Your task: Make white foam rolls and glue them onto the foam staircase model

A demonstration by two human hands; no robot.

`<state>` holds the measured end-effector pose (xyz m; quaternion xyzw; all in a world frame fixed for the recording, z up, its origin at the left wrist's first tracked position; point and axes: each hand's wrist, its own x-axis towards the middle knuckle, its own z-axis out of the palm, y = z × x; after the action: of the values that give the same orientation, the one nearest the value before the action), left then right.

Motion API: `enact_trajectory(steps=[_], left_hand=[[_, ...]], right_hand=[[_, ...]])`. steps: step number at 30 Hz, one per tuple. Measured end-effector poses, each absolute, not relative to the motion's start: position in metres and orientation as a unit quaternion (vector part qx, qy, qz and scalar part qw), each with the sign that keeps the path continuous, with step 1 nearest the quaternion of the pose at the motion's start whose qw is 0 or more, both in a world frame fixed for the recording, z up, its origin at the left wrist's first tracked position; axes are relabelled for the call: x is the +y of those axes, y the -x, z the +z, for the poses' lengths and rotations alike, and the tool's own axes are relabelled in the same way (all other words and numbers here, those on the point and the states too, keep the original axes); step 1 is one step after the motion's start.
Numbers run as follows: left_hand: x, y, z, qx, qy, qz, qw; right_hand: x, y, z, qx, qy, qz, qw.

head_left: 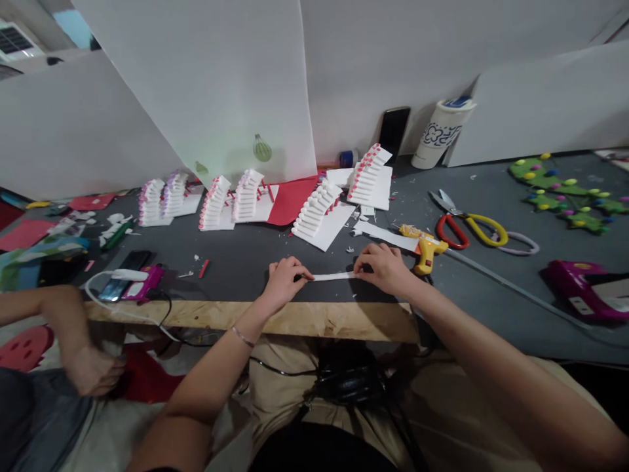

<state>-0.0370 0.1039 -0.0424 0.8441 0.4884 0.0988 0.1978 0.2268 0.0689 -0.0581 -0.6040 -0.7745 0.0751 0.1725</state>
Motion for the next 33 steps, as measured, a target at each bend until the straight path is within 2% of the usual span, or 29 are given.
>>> enact_trajectory(steps=[7,15,21,25,29,33], left_hand=[[0.088,0.030,-0.029,0.386,-0.921,0.058,0.022],[0.090,0.022,-0.034,0.369,-0.927,0.068,-0.021],[0.086,0.022,-0.044,0.422,-0.899,0.115,0.028],[0.096,0.018,-0.042,0.473,-0.871,0.094,0.095],[0.112,0.016,-0.034,0.502,-0.847,0.024,0.174],[0.119,0.016,-0.027,0.497,-0.843,-0.009,0.204]], right_hand=[[0.049,-0.215,-0.034,-0.860,0.493,-0.083,0.108],[0.051,-0.216,-0.043,-0.867,0.471,-0.126,0.104],[0.053,-0.214,-0.052,-0.840,0.518,-0.079,0.144],[0.059,-0.217,-0.055,-0.811,0.563,-0.021,0.160],[0.070,-0.221,-0.055,-0.781,0.607,0.062,0.133],[0.075,-0.223,-0.051,-0.766,0.631,0.092,0.085]])
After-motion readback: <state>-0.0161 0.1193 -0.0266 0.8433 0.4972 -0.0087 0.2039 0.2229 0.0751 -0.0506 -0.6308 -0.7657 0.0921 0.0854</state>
